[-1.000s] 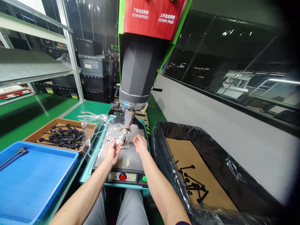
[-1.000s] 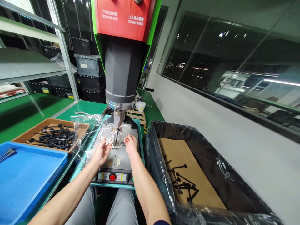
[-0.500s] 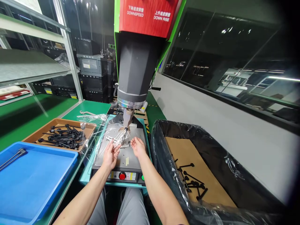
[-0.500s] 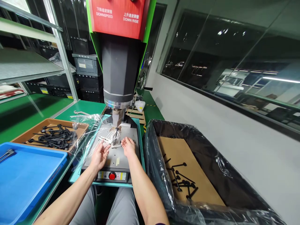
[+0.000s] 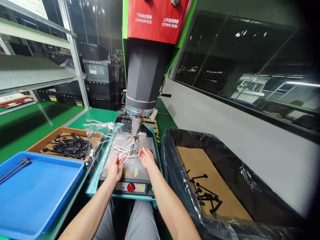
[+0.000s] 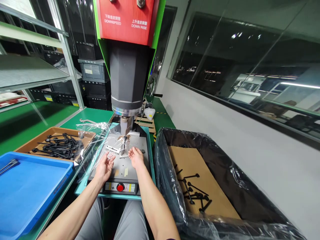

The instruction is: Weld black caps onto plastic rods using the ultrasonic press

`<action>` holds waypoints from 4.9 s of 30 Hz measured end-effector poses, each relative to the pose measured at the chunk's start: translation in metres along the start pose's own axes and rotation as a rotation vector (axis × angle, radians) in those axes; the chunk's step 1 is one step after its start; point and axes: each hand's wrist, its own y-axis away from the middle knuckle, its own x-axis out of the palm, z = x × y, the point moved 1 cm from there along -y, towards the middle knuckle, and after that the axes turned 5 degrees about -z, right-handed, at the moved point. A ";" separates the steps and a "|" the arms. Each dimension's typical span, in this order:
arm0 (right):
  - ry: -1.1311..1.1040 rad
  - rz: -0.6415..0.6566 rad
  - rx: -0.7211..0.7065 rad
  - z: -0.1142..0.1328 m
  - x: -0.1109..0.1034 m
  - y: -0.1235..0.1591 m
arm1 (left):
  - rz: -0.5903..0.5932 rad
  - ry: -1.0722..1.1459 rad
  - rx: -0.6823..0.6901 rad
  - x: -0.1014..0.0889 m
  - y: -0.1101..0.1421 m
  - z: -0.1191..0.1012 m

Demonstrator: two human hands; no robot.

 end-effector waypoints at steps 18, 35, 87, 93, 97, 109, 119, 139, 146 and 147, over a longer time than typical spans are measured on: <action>0.013 -0.001 0.007 0.000 0.009 -0.002 | -0.041 0.055 -0.038 0.000 -0.004 -0.001; 0.241 -0.172 -0.179 -0.009 -0.079 0.048 | -0.062 -0.204 -0.245 -0.071 0.053 0.008; 0.843 0.056 -0.443 -0.030 -0.073 0.060 | 0.139 0.274 -0.428 0.023 0.012 0.041; 0.972 0.122 -0.578 -0.031 -0.018 0.023 | 0.028 0.294 -0.313 0.039 0.006 0.027; 1.012 0.047 -0.822 -0.019 0.012 0.014 | 0.021 0.230 -0.232 0.047 0.012 0.016; 1.095 0.056 -0.942 0.018 0.058 -0.019 | 0.064 0.088 -0.164 0.061 0.012 -0.012; 1.010 0.107 -0.932 0.032 0.055 0.008 | 0.076 0.038 -0.128 0.068 0.003 -0.020; 0.838 0.491 -0.958 0.008 0.005 0.156 | 0.432 -0.586 0.102 -0.022 0.081 0.000; 0.728 0.559 -0.804 -0.008 0.021 0.168 | 0.433 -0.684 0.169 -0.054 0.101 -0.020; 0.738 0.578 -0.800 -0.010 0.024 0.171 | 0.413 -0.690 0.186 -0.058 0.104 -0.024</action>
